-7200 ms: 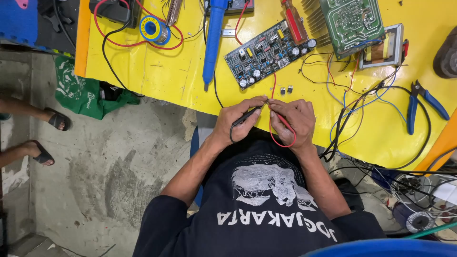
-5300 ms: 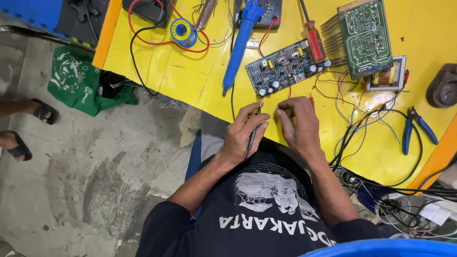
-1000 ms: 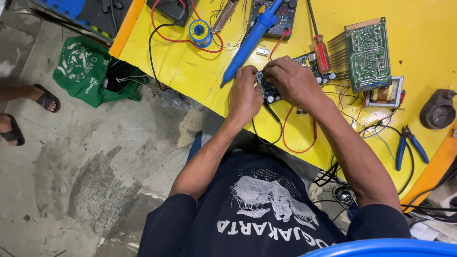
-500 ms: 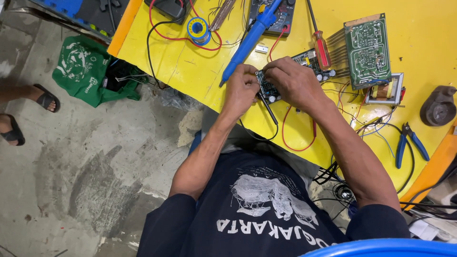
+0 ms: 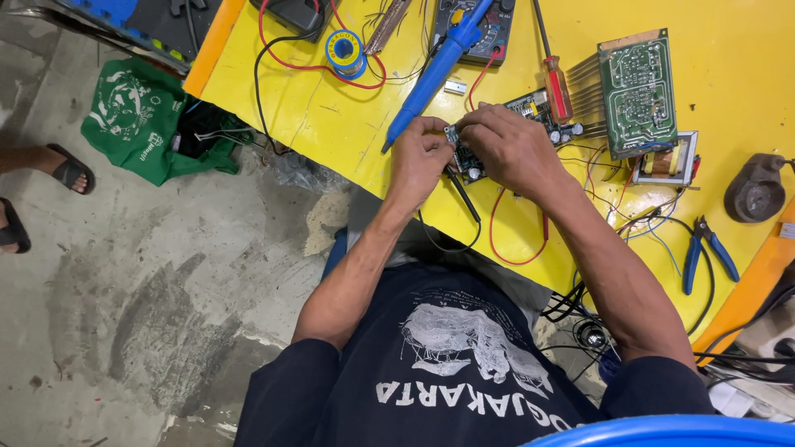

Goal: The person works on a circuit board at a yellow workbench. They use a multimeter to test components, then use a soldering iron to solder connections on the board. The person flips the board over to work on the other side.

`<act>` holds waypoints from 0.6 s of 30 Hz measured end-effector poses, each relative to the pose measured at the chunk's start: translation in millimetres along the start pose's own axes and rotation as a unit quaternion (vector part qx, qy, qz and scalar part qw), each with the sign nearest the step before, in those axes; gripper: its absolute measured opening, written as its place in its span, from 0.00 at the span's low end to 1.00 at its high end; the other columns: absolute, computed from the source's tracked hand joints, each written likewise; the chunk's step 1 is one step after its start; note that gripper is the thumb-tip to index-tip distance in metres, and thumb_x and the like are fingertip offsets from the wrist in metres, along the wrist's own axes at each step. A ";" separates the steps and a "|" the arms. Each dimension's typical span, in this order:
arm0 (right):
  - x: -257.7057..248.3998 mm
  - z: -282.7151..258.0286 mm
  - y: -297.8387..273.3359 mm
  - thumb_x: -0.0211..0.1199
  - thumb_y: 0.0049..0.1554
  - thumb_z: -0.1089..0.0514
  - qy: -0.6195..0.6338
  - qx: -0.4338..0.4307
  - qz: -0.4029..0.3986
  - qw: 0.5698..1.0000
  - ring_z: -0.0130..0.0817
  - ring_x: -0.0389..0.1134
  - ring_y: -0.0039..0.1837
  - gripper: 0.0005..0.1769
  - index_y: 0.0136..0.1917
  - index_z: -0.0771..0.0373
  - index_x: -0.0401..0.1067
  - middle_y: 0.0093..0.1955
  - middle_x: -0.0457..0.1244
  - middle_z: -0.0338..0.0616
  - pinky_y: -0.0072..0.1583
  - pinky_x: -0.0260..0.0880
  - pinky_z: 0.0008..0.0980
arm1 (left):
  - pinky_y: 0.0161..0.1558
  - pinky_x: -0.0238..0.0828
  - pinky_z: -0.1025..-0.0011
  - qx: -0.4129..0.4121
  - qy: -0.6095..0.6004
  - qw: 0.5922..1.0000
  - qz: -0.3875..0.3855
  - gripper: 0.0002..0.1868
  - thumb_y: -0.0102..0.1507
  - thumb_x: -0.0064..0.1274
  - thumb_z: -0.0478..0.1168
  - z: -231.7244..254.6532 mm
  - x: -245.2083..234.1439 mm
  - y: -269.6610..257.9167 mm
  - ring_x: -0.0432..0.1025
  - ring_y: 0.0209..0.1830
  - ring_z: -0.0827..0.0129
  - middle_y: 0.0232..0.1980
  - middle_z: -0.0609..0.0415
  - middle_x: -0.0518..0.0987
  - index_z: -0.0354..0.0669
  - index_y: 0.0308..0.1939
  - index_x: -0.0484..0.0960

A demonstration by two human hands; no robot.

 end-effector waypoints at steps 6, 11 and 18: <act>9.4 10.7 -4.3 0.67 0.63 0.65 0.036 0.031 -0.020 0.999 0.44 0.74 0.54 0.01 0.48 0.65 0.78 0.49 0.71 0.49 0.57 0.76 0.39 | 0.34 0.80 0.64 0.042 0.061 0.997 0.011 0.16 0.64 0.53 0.30 6.7 0.0 -1.8 0.80 0.32 0.65 0.35 0.43 0.84 0.31 0.56 0.72; 2.9 35.1 12.3 0.64 0.66 0.66 0.081 0.054 0.011 0.995 0.51 0.71 0.53 0.04 0.54 0.70 0.77 0.51 0.70 0.57 0.54 0.74 0.45 | 0.39 0.82 0.66 0.007 0.052 0.998 0.027 0.16 0.64 0.57 0.33 11.0 0.6 -3.1 0.81 0.33 0.65 0.35 0.47 0.84 0.36 0.55 0.74; 49.8 54.6 40.2 0.70 0.64 0.52 -0.278 0.059 -0.075 0.956 0.33 0.54 0.41 0.17 0.34 0.53 0.72 0.34 0.57 0.32 0.39 0.57 0.34 | 0.33 0.85 0.71 -0.034 -0.007 0.998 0.052 0.18 0.64 0.57 0.31 7.4 5.1 -4.5 0.79 0.27 0.67 0.34 0.46 0.82 0.35 0.58 0.75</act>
Point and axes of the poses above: each hand's wrist, its own y-axis towards the middle knuckle, its own x-axis out of the palm, z = x × y, the point moved 6 cm from there along y, towards the middle knuckle
